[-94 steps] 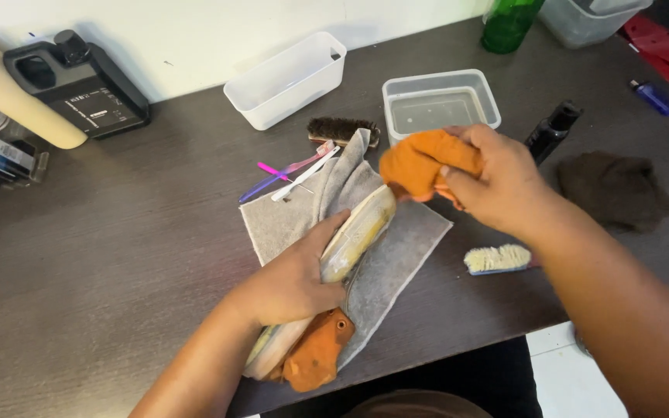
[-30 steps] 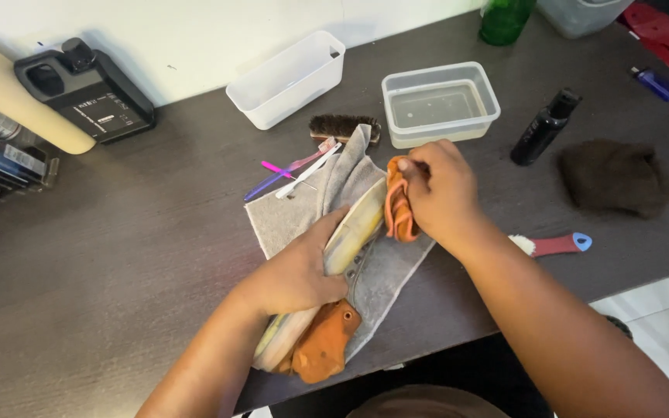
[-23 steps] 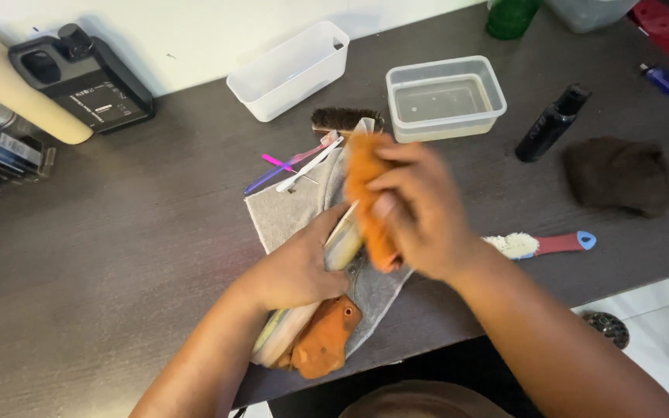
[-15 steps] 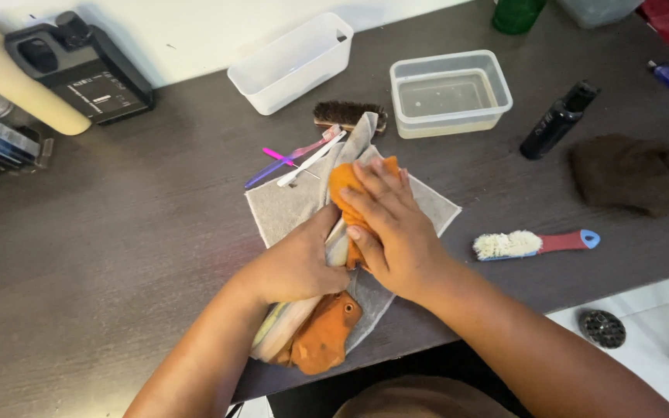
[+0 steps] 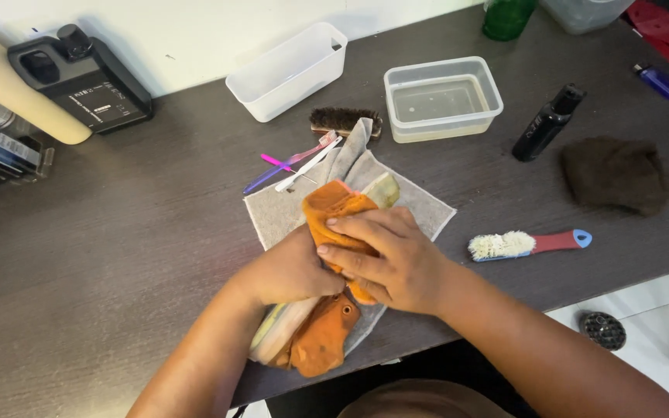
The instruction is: The person wipes a brown shoe with an orange cloth, then dips a blue brush into a water container and scrubs the shoe's sole and side. The shoe remains on a gray cloth on the table throughout the clip.
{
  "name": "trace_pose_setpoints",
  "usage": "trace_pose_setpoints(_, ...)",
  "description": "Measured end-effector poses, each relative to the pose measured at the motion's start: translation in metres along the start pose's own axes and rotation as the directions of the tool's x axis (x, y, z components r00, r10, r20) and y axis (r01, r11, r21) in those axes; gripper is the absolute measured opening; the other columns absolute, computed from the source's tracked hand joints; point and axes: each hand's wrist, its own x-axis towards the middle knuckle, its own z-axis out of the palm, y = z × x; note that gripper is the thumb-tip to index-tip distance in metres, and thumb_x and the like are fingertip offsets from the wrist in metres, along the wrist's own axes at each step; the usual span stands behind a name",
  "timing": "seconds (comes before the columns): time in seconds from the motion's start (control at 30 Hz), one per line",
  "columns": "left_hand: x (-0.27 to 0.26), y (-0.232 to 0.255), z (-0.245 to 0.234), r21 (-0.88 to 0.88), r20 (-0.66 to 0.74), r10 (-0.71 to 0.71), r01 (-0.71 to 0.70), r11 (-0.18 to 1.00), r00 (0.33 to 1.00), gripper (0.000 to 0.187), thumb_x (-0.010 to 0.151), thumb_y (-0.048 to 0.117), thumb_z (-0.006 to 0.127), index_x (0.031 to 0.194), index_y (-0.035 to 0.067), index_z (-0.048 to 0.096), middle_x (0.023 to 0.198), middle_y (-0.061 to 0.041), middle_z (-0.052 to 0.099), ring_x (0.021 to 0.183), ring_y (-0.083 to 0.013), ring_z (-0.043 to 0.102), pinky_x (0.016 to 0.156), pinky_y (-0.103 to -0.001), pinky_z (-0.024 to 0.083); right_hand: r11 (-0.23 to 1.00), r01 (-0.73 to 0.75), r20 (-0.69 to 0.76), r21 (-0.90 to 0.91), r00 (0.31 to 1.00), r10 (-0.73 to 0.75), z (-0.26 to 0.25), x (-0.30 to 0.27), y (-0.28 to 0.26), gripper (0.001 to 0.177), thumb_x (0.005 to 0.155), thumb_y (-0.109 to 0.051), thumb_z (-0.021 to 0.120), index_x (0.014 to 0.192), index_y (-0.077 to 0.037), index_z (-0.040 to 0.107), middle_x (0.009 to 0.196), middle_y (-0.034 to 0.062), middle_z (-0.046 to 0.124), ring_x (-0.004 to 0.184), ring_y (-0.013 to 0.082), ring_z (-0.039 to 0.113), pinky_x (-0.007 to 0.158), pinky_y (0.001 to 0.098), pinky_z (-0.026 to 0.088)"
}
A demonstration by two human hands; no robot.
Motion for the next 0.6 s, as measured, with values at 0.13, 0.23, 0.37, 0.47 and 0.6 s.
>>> trace_pose_setpoints(0.13, 0.000, 0.001, 0.000, 0.006, 0.000, -0.059, 0.059, 0.998, 0.998, 0.088, 0.064, 0.012, 0.076, 0.148, 0.005, 0.052, 0.120, -0.024, 0.070, 0.112, -0.0347, 0.068, 0.093, -0.048, 0.056, 0.998, 0.045, -0.130, -0.054, 0.990, -0.052, 0.019, -0.012, 0.020, 0.034, 0.107, -0.024, 0.054, 0.132, -0.016, 0.076, 0.130, 0.0136, 0.068, 0.107, 0.0357, 0.068, 0.093, 0.0463, 0.053)
trace_pose_setpoints(0.23, -0.002, 0.008, -0.001, 0.015, 0.002, -0.120, 0.120, 0.993, 0.993, 0.092, 0.064, 0.015, 0.077, 0.152, 0.006, 0.051, 0.121, -0.025, 0.071, 0.111, -0.0351, 0.069, 0.091, -0.047, 0.057, 0.984, -0.088, -0.234, -0.157, 0.971, 0.050, 0.025, -0.019, 0.047, 0.042, 0.096, -0.017, 0.064, 0.137, -0.018, 0.074, 0.126, 0.0141, 0.062, 0.105, 0.0392, 0.065, 0.091, 0.0503, 0.056)
trace_pose_setpoints(0.37, -0.003, 0.019, -0.002, 0.012, 0.023, -0.105, 0.105, 0.994, 0.994, 0.103, 0.063, 0.016, 0.075, 0.160, 0.002, 0.041, 0.126, -0.033, 0.067, 0.119, -0.0448, 0.067, 0.097, -0.052, 0.054, 0.942, -0.300, -0.304, -0.151, 0.921, 0.244, 0.017, -0.011, 0.051, 0.036, 0.099, -0.012, 0.062, 0.131, -0.018, 0.077, 0.119, 0.0100, 0.064, 0.101, 0.0333, 0.067, 0.089, 0.0430, 0.056)
trace_pose_setpoints(0.47, 0.000, 0.009, -0.001, 0.020, 0.020, -0.127, 0.127, 0.992, 0.992, 0.107, 0.062, 0.018, 0.077, 0.162, 0.006, 0.040, 0.128, -0.029, 0.068, 0.121, -0.0418, 0.067, 0.098, -0.050, 0.055, 0.906, -0.406, -0.269, -0.123, 0.892, 0.363, 0.013, -0.007, 0.045, 0.034, 0.099, -0.009, 0.061, 0.130, -0.016, 0.075, 0.116, 0.0117, 0.066, 0.103, 0.0365, 0.068, 0.090, 0.0448, 0.056)
trace_pose_setpoints(0.6, 0.002, 0.005, -0.004, 0.028, 0.017, -0.142, 0.141, 0.990, 0.990, 0.110, 0.062, 0.020, 0.078, 0.165, 0.011, 0.039, 0.131, -0.024, 0.068, 0.121, -0.0369, 0.067, 0.099, -0.048, 0.055, 0.788, -0.603, -0.194, -0.124, 0.793, 0.577, 0.020, -0.024, 0.075, 0.023, 0.100, -0.006, 0.063, 0.119, -0.006, 0.074, 0.104, 0.0205, 0.071, 0.099, 0.0463, 0.071, 0.088, 0.0516, 0.057)
